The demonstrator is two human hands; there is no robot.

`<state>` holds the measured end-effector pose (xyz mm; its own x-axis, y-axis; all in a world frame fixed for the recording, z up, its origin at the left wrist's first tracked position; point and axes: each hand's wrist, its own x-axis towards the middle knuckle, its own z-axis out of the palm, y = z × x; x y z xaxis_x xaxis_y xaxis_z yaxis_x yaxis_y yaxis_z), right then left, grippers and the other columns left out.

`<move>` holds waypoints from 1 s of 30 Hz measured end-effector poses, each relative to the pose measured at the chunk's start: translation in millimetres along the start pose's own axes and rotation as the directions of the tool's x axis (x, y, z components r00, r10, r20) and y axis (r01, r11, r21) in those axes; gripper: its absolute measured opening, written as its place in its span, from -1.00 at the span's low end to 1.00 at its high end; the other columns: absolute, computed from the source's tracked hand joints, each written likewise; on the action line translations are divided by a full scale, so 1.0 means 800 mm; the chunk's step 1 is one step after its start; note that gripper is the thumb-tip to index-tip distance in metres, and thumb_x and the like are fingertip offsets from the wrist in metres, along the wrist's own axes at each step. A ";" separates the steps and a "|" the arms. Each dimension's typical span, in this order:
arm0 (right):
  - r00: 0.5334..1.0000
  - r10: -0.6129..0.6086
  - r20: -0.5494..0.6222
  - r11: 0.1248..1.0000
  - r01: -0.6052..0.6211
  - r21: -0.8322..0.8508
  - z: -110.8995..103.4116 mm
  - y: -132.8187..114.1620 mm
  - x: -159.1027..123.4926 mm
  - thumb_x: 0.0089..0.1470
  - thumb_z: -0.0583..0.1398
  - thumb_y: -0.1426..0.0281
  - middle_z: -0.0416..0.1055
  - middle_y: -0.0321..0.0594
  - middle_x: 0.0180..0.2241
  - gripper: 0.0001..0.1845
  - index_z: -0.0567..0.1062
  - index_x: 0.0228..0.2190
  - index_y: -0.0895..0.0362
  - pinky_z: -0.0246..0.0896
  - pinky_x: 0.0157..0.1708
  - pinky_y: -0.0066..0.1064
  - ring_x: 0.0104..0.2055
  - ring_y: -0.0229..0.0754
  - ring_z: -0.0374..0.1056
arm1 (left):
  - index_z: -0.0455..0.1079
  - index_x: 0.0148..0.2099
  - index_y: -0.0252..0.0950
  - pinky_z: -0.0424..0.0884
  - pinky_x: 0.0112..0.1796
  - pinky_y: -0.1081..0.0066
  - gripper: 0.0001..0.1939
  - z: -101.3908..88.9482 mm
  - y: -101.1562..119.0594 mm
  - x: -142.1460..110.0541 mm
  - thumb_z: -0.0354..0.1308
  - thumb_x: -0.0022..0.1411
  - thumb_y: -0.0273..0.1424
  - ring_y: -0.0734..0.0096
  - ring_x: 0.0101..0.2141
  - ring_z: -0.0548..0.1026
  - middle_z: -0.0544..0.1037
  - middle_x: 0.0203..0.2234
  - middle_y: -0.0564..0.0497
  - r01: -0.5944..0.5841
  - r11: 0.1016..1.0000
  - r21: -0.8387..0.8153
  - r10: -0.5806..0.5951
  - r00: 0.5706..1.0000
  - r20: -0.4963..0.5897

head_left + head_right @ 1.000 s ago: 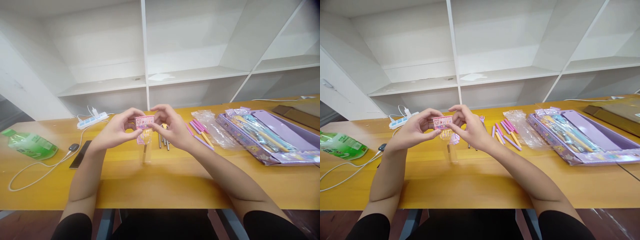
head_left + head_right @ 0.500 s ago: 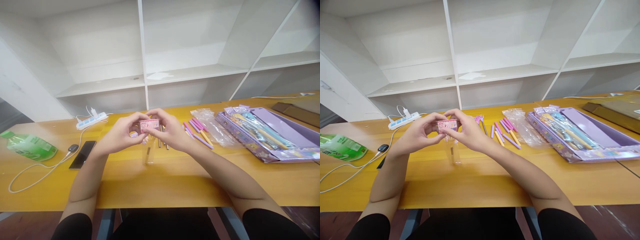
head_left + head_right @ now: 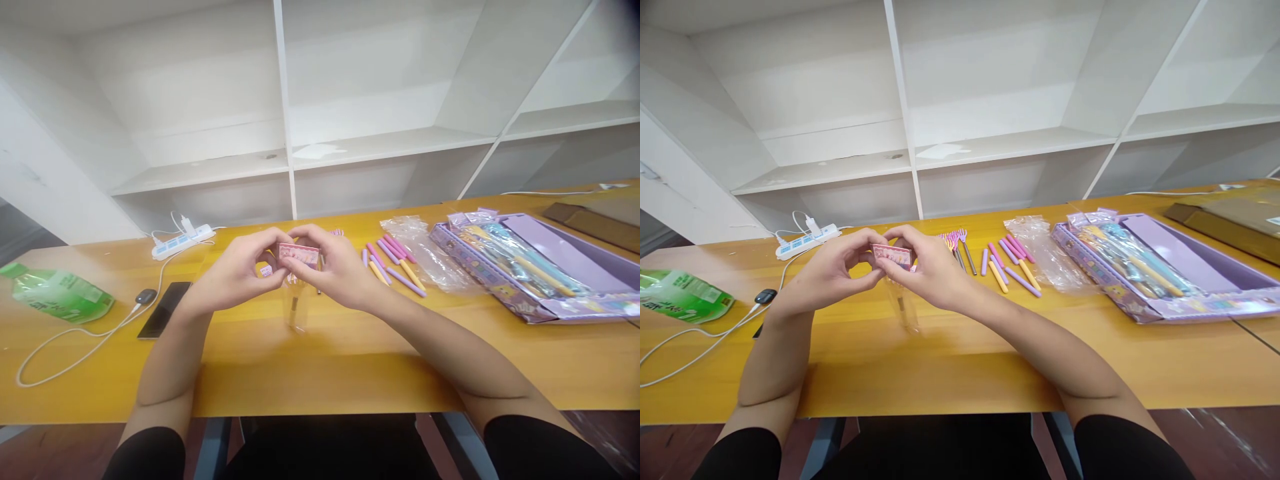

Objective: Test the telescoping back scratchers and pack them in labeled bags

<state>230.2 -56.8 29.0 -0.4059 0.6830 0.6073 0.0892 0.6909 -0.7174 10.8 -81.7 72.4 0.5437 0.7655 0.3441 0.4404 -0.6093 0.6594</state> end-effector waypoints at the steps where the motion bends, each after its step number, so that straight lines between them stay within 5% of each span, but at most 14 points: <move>1: 1.000 -0.010 0.007 1.000 0.010 -0.013 -0.001 0.000 0.000 0.31 0.37 0.25 0.65 -0.30 -0.24 -0.70 0.53 0.01 0.06 0.39 -0.27 -0.37 -0.31 -0.23 0.53 | 0.47 -0.01 -0.20 0.65 -0.02 0.24 -0.86 -0.002 0.000 0.000 0.30 0.42 -0.37 0.27 -0.11 0.65 0.62 -0.10 -0.05 0.002 1.000 -0.003 -0.002 1.000 -0.002; 6: 1.000 -0.022 0.012 0.999 0.022 -0.030 -0.005 0.000 0.002 0.33 0.37 0.25 0.60 -0.31 -0.33 -0.82 0.54 -0.21 0.09 0.27 -0.37 -0.42 -0.36 -0.26 0.48 | 0.47 -0.03 -0.20 0.62 -0.05 0.26 -0.87 -0.012 0.000 0.000 0.31 0.45 -0.32 0.31 -0.18 0.64 0.60 -0.16 -0.02 0.005 1.000 -0.006 -0.005 1.000 -0.013; 10: 0.997 -0.073 -0.025 0.991 0.070 -0.115 -0.008 0.002 0.003 0.33 0.35 0.23 0.33 -0.39 -0.54 -0.56 0.32 -0.50 0.09 0.08 -0.44 -0.42 -0.48 -0.32 0.25 | 0.50 -0.03 -0.20 0.60 -0.14 0.34 -0.81 -0.014 -0.001 0.000 0.39 0.42 -0.26 0.30 -0.18 0.66 0.64 -0.20 -0.01 0.045 0.996 -0.071 -0.045 0.999 0.000; 21: 0.998 0.045 0.036 0.992 -0.040 -0.120 -0.016 0.004 0.005 0.37 0.27 -0.10 0.44 -0.28 -0.43 -0.44 0.48 -0.42 0.10 0.18 -0.31 -0.33 -0.38 -0.22 0.30 | 0.62 -0.07 -0.25 0.58 -0.22 0.38 -0.77 -0.015 -0.006 0.004 0.43 0.39 -0.21 0.33 -0.24 0.64 0.70 -0.24 -0.06 0.059 0.997 -0.046 -0.063 0.993 -0.101; 30: 0.998 0.008 0.061 0.993 -0.001 -0.116 -0.021 0.002 0.008 0.40 0.25 -0.08 0.44 -0.30 -0.47 -0.41 0.48 -0.47 0.12 0.19 -0.28 -0.35 -0.39 -0.25 0.31 | 0.64 -0.08 -0.25 0.58 -0.22 0.40 -0.77 -0.017 -0.003 0.003 0.42 0.40 -0.18 0.35 -0.25 0.65 0.70 -0.25 -0.05 0.068 0.997 -0.034 -0.071 0.992 -0.104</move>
<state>243.3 -47.4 37.7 -0.4596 0.6731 0.5794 0.1945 0.7128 -0.6738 1.6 -75.5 81.1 0.4341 0.8241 0.3639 0.4515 -0.5486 0.7037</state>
